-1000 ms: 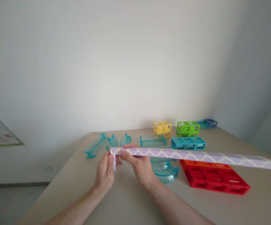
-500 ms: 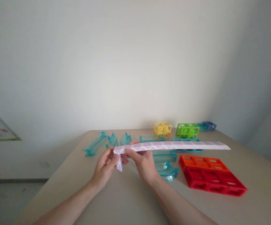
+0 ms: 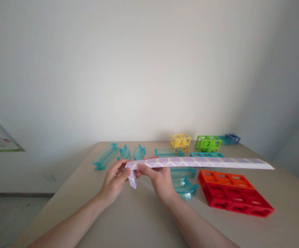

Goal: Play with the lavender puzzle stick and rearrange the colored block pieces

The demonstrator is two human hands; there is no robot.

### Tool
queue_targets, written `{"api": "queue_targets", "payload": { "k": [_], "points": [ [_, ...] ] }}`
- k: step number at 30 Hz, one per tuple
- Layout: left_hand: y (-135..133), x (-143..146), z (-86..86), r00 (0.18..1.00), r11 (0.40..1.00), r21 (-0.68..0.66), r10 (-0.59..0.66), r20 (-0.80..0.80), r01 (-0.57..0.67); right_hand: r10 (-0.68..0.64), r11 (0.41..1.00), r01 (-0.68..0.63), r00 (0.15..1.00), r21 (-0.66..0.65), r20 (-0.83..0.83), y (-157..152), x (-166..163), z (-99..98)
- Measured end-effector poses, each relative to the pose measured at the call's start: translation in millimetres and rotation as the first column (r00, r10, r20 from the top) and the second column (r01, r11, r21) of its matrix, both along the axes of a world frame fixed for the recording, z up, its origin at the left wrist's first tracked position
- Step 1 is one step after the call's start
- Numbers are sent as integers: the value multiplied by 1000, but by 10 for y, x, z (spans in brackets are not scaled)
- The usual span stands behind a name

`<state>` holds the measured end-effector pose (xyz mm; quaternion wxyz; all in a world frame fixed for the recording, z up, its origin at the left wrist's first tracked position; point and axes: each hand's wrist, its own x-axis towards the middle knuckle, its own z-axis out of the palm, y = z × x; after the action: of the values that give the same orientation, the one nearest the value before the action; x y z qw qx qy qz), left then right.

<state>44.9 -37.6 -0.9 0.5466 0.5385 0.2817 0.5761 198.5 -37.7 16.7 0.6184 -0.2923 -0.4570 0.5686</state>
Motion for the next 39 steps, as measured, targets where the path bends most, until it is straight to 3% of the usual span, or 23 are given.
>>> {"api": "queue_targets", "payload": {
  "k": [5, 12, 20, 25, 29, 35, 39],
  "points": [
    [-42, 5, 46, 997, 996, -62, 56, -59, -59, -30, 999, 30, 1000, 11, 3, 7, -15, -58],
    [-50, 27, 35, 997, 990, -123, 75, -5, -75, -67, 998, 67, 998, -4, -10, 0, -36, -90],
    [-97, 64, 92, 994, 980, -169, 112, 16, -107, -161, 987, 158, 982, 33, 94, -41, -52, -37],
    [-121, 119, 101, 978, 956, -238, 192, 80, -168, -269, 962, 245, 929, 122, 252, -128, -81, 25],
    [-119, 153, 85, 963, 939, -278, 244, 117, -204, -280, 947, 209, 908, 243, 312, -154, -102, -62],
    [-89, 165, 64, 965, 939, -295, 227, 134, -180, -318, 912, 202, 898, 357, 303, -123, -89, -147],
    [-82, 174, 86, 980, 968, -252, 64, 189, -15, -375, 892, 194, 820, 408, 431, -138, -50, -57]
  ]
}}
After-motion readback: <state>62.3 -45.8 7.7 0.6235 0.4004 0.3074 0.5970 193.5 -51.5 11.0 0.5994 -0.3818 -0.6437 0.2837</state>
